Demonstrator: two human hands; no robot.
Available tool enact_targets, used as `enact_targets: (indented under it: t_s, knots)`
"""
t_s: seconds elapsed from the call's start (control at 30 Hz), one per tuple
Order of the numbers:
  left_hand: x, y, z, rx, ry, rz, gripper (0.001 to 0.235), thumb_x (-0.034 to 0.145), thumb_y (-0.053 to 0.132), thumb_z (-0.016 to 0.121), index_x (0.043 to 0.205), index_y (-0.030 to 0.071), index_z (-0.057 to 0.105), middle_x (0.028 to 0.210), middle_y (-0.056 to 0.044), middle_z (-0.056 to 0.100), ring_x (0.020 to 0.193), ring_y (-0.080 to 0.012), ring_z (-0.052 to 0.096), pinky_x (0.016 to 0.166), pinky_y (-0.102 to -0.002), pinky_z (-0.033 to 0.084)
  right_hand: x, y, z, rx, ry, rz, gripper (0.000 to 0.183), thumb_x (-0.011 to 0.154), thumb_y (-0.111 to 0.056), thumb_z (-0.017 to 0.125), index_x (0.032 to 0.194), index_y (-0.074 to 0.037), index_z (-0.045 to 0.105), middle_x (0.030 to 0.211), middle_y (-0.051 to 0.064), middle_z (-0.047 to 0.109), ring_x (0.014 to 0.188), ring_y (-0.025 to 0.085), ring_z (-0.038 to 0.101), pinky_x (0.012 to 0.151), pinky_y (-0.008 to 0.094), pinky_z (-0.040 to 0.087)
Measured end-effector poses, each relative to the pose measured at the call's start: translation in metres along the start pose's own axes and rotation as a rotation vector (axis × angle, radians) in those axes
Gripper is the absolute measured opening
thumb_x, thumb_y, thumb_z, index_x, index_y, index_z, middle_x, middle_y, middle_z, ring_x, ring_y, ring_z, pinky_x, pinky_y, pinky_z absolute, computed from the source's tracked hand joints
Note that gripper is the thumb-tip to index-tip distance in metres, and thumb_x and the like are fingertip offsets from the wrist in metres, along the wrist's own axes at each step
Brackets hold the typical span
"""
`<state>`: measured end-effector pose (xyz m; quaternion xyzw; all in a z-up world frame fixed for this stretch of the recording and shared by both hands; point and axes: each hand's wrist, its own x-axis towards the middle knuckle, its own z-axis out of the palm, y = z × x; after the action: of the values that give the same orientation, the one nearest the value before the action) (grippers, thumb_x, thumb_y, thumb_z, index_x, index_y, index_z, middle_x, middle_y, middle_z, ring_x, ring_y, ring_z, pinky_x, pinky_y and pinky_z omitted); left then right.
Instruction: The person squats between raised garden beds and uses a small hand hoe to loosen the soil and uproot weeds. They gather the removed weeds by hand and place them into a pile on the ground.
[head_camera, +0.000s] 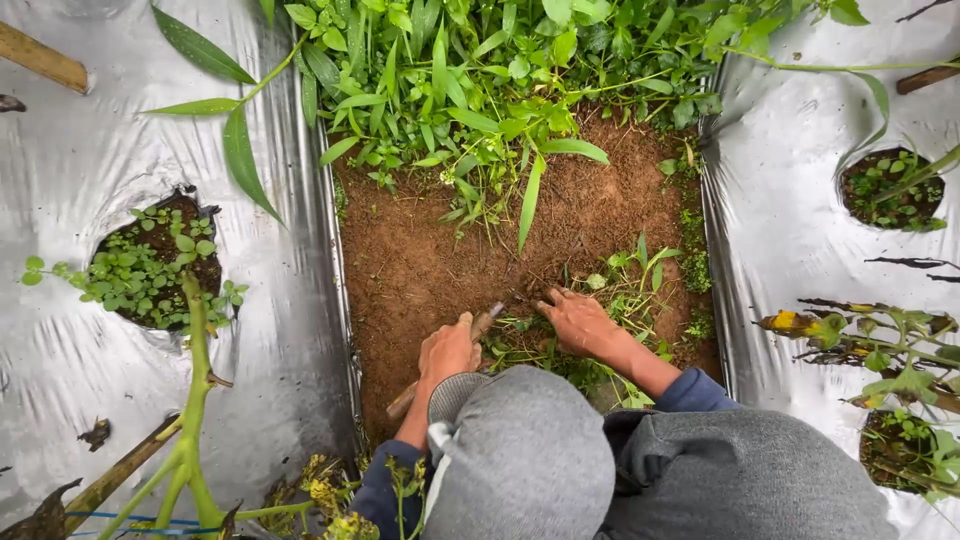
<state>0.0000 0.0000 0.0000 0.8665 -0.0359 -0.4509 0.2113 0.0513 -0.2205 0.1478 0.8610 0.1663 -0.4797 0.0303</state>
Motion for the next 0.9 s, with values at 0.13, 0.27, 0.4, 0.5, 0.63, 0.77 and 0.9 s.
enact_targets:
  t_s: [0.13,0.27,0.4,0.5,0.63,0.77,0.9]
  knots:
    - [-0.052,0.008,-0.031,-0.206,0.086,-0.163,0.074,0.088,0.039,0.066,0.155,0.018,0.041,0.117,-0.021,0.072,0.116,-0.0383,0.067,0.098,-0.052,0.056,0.022,0.024,0.047,0.048,0.137,-0.005,0.077,0.08,-0.028,0.08,0.149,-0.014,0.049,0.156,0.024,0.044,0.14,0.044,0.047,0.113,0.052,0.045]
    - [-0.066,0.002,-0.04,-0.532,0.211,-0.28,0.065,0.09,0.03,0.064,0.146,0.001,0.052,0.117,-0.031,0.07,0.113,-0.0449,0.067,0.095,-0.055,0.056,0.003,0.021,0.009,0.05,0.247,-0.005,0.082,0.077,-0.059,0.076,0.142,-0.013,0.056,0.147,0.021,0.054,0.128,0.041,0.059,0.107,0.051,0.05]
    - [-0.049,-0.015,-0.031,-0.758,0.349,-0.17,0.028,0.08,0.027,0.07,0.098,0.006,0.072,0.077,-0.019,0.07,0.084,-0.042,0.071,0.071,-0.05,0.051,0.005,0.012,-0.025,0.138,0.435,-0.077,0.063,0.092,-0.055,0.064,0.126,-0.003,0.061,0.126,0.019,0.061,0.107,0.042,0.068,0.087,0.052,0.058]
    - [-0.044,-0.015,-0.017,-0.806,0.37,-0.114,0.024,0.078,0.027,0.073,0.093,0.008,0.074,0.073,-0.02,0.067,0.079,-0.0405,0.07,0.068,-0.048,0.051,0.031,0.002,-0.034,0.223,0.728,-0.207,0.046,0.1,-0.031,0.06,0.142,-0.017,0.05,0.111,0.012,0.056,0.099,0.037,0.064,0.076,0.048,0.059]
    - [-0.04,-0.003,-0.031,-0.793,0.383,-0.138,0.023,0.075,0.032,0.075,0.093,0.018,0.074,0.067,-0.008,0.064,0.071,-0.0286,0.067,0.064,-0.041,0.052,0.055,-0.021,-0.075,0.217,1.12,-0.445,0.068,0.099,-0.024,0.067,0.156,-0.006,0.035,0.141,0.022,0.047,0.126,0.042,0.054,0.099,0.051,0.054]
    - [-0.049,0.011,-0.029,-0.758,0.391,-0.165,0.02,0.07,0.035,0.075,0.082,0.02,0.07,0.061,-0.007,0.058,0.067,-0.0281,0.064,0.06,-0.039,0.049,0.086,-0.013,-0.081,0.137,1.299,-0.549,0.05,0.098,-0.014,0.068,0.143,-0.003,0.051,0.129,0.018,0.051,0.122,0.041,0.056,0.099,0.05,0.055]
    - [-0.037,-0.015,0.011,-0.783,0.386,0.037,0.058,0.085,0.022,0.071,0.136,-0.004,0.059,0.098,-0.03,0.072,0.096,-0.0478,0.07,0.077,-0.056,0.056,0.124,0.006,-0.045,0.166,1.272,-0.607,0.027,0.096,-0.016,0.067,0.122,-0.009,0.066,0.117,0.009,0.059,0.118,0.03,0.062,0.097,0.037,0.057]
